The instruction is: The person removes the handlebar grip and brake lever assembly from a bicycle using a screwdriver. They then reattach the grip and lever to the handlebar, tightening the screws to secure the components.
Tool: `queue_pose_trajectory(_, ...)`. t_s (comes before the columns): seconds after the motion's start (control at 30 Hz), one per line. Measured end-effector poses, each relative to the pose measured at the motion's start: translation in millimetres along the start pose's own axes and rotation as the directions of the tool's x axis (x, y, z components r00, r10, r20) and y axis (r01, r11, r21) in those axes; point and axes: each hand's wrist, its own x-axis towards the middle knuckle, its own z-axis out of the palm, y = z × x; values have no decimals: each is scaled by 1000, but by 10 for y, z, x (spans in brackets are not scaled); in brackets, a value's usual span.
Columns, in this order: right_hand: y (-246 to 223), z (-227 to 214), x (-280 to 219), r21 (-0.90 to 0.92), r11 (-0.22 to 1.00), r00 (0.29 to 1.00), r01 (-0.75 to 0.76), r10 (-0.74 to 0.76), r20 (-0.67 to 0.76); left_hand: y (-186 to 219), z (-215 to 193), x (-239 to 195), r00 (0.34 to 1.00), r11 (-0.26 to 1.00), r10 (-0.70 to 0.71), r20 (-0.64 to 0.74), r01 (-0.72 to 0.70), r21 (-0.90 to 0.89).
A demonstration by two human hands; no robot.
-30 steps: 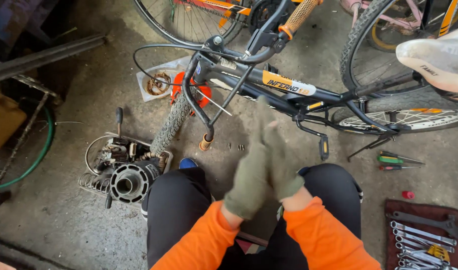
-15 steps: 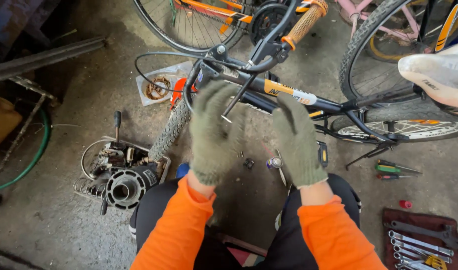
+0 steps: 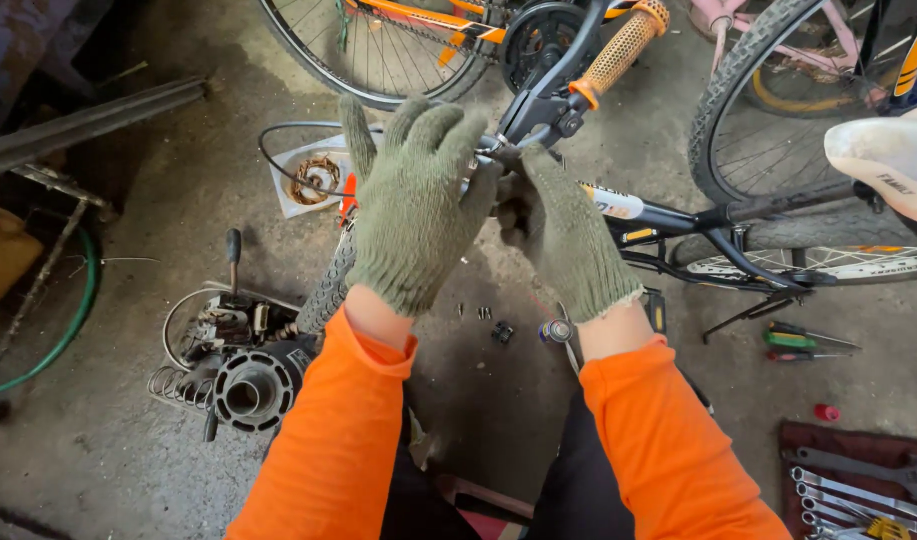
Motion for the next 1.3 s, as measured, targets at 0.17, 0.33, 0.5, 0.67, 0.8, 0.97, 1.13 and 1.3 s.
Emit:
queue_pose_trajectory(0.17, -76, 206, -70, 114, 993, 998, 40, -33, -62, -42, 8, -26, 996, 997, 74, 45, -74, 13)
queue_pose_trajectory(0.33, -10, 117, 82, 182, 979, 993, 96, -106, 47, -42, -27, 14, 995, 995, 92, 26, -93, 47)
queue_pose_trajectory(0.5, 69, 133, 78, 229, 963, 989, 144, -145, -16, -69, -36, 41, 993, 993, 122, 2, -122, -6)
queue_pose_trajectory(0.67, 67, 145, 86, 237, 957, 985, 170, -174, -6, -120, -55, 82, 988, 988, 152, -3, -152, -41)
queue_pose_trajectory(0.8, 15, 164, 75, 189, 969, 987, 157, -163, 13, -171, -30, 83, 987, 987, 157, 36, -155, -47)
queue_pose_trajectory(0.97, 34, 121, 154, 163, 972, 985, 170, -173, 4, -200, -19, 109, 985, 984, 173, 25, -171, -53)
queue_pose_trajectory(1.13, 33, 126, 166, 143, 971, 981, 191, -194, 3, -188, 36, 131, 978, 977, 205, -49, -207, -57)
queue_pose_trajectory(1.3, 36, 88, 177, 157, 968, 979, 197, -202, 17, -172, 70, 150, 980, 980, 198, -25, -198, 10)
